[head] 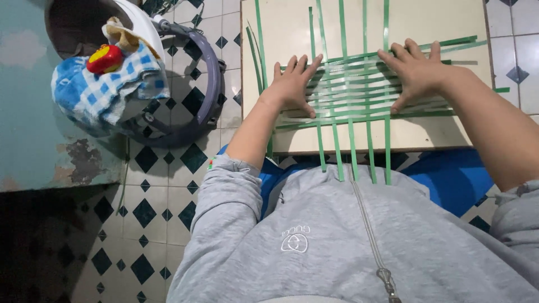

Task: Weaving green plastic strips into a grid pattern on a flat surface to create a base or mat.

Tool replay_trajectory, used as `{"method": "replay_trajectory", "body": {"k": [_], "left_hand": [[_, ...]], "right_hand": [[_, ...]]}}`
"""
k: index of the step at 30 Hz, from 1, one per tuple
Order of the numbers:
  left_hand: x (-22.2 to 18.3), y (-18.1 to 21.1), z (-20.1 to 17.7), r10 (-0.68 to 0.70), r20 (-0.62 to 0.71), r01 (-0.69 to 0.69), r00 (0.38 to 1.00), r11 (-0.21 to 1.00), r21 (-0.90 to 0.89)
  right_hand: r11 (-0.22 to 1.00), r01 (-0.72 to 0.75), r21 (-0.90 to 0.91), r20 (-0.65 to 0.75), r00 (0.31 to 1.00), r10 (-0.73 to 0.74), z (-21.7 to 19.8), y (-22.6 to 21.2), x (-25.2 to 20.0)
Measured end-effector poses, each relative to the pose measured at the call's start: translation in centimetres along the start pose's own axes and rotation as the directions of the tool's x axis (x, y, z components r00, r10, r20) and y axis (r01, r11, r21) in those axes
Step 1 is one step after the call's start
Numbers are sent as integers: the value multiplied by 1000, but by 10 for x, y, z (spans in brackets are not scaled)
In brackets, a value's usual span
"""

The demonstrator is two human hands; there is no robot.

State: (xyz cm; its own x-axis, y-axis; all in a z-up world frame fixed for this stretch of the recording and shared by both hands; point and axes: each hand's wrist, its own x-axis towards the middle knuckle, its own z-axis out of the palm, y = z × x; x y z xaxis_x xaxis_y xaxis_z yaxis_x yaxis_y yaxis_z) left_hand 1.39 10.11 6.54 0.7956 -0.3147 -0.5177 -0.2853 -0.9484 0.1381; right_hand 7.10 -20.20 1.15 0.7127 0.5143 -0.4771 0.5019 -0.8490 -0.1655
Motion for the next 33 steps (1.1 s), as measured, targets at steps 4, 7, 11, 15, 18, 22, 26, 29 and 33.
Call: {"method": "replay_trajectory", "body": {"k": [4,7,11,15,18,22,26,29,33], "left_hand": [[10,-6,8,65,0,-65,998,998,-5],[11,-7,13,69,-11,-69,998,998,7],[10,-8,11,69,4,-69,998,997,-41],[16,-15,18,95,-35,-96,995,995,-24],[12,-13,14,94,-17,-94,995,995,-26],[17,-15,16,101,-7,-101,995,994,-45],[17,-16,19,95,-2,-95,995,993,-71],[16,-15,18,94,-3,-94,996,993,-65],[16,-13,16,94,19,-94,995,995,-20]], "right_hand": [[997,42,-66,-15,999,-43,9,-3,6],[995,7,-100,8,1000,-7,8,-9,6],[996,9,-86,116,993,1,-6,-20,-3],[986,32,-162,139,990,-9,0,-14,-1],[983,48,-176,128,991,-26,6,-11,1],[986,47,-157,144,989,-24,8,-10,6],[989,106,-104,92,991,-97,16,-7,13],[991,102,-89,93,991,-94,15,-7,14],[994,72,-85,102,993,-63,9,-11,9]]}}
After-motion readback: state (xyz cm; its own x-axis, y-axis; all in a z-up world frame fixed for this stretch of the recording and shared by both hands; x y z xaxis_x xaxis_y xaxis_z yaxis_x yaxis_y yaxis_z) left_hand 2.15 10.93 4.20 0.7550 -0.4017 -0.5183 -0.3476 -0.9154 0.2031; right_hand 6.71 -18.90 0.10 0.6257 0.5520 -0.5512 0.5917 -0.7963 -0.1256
